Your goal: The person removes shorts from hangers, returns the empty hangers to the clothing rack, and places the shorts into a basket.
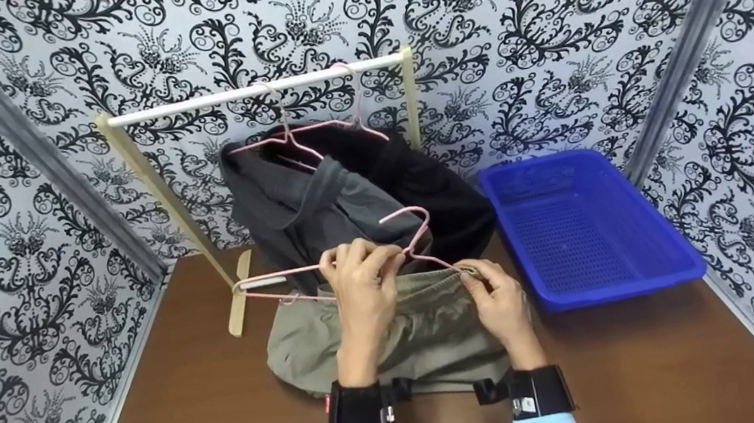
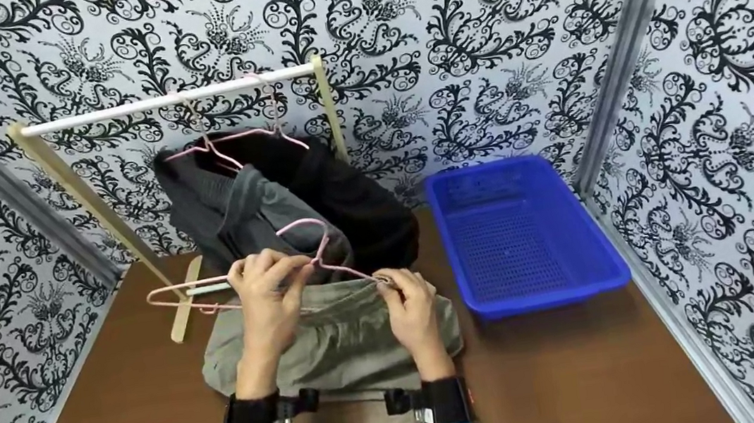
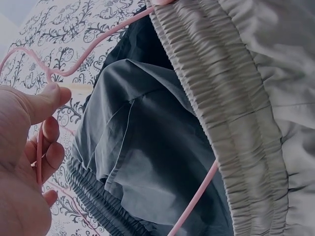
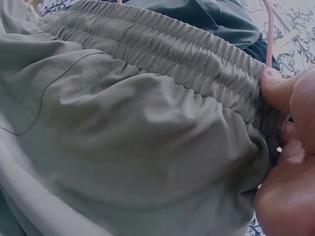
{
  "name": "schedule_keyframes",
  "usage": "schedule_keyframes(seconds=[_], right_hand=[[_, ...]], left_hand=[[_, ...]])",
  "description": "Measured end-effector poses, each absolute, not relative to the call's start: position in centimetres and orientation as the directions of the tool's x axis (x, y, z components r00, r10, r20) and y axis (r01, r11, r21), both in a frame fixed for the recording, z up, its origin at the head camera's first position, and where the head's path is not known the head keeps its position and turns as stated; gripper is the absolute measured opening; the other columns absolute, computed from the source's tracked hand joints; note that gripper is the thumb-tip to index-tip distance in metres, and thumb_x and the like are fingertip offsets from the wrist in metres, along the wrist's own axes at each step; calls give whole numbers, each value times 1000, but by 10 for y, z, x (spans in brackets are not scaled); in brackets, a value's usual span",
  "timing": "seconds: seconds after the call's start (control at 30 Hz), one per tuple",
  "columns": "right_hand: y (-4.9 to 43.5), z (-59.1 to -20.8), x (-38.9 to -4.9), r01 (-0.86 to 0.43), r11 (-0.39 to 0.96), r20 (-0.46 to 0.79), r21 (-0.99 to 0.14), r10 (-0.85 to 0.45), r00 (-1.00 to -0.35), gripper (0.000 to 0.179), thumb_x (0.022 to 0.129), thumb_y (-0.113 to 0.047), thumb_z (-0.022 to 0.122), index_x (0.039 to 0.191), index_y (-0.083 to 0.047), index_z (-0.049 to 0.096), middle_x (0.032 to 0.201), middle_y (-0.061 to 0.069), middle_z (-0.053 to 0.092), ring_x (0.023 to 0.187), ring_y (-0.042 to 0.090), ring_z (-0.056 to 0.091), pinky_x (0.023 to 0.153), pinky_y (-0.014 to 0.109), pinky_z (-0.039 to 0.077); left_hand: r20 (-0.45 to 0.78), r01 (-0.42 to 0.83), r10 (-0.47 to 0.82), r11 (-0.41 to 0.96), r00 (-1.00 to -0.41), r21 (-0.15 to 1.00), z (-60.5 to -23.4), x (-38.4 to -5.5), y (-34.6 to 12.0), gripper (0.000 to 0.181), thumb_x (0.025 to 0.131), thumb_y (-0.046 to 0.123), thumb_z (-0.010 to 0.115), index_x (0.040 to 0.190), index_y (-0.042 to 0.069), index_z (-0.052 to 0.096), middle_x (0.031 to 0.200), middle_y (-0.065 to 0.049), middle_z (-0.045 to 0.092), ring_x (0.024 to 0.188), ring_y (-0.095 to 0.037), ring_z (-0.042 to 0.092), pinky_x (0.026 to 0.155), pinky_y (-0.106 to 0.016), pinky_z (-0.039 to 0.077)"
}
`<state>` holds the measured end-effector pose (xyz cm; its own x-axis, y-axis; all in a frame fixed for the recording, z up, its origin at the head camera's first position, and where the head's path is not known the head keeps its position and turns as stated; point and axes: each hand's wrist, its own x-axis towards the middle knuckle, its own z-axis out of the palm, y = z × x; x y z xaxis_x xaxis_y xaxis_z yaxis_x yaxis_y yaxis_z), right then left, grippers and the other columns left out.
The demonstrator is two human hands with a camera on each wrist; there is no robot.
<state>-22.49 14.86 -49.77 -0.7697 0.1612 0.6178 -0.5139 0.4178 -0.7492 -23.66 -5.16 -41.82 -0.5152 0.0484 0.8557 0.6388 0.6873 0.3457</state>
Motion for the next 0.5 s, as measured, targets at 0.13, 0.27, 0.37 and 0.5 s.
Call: schedule_keyframes(seconds=[0.13,0.27,0.37,0.5], right_hand=[[151,-501,-226,-542,371,625,-754,151,-766,16,94,4,68,108,-1,76,98,13,75,90,10,62,78,14,47],[154,-502,-226,-549,360,628,-754,153,-763,17,92,8,69,106,1,76,99,15,74,91,12,63,79,13,46],[157,-503,-226,-536,356,614,-766,157,-774,18,91,9,69,107,2,76,102,16,75,95,14,66,82,12,47],[162,-506,-226,-520,356,597,-777,153,-787,17,93,7,68,108,2,76,104,16,75,96,6,65,82,11,47]], left_hand=[[858,643,43,681,-512,350,-419,-237,-54,5,85,18,83,84,17,78,79,1,59,79,-21,53,96,-53,32],[860,642,40,682,-509,349,-418,-239,-56,5,85,17,84,85,17,78,79,1,59,80,-22,53,97,-53,32],[864,641,36,686,-502,344,-417,-240,-58,5,85,17,84,85,17,78,79,1,59,79,-22,52,96,-53,31],[876,649,27,682,-482,337,-415,-241,-59,6,85,16,84,84,16,78,79,0,59,79,-22,52,95,-54,31]])
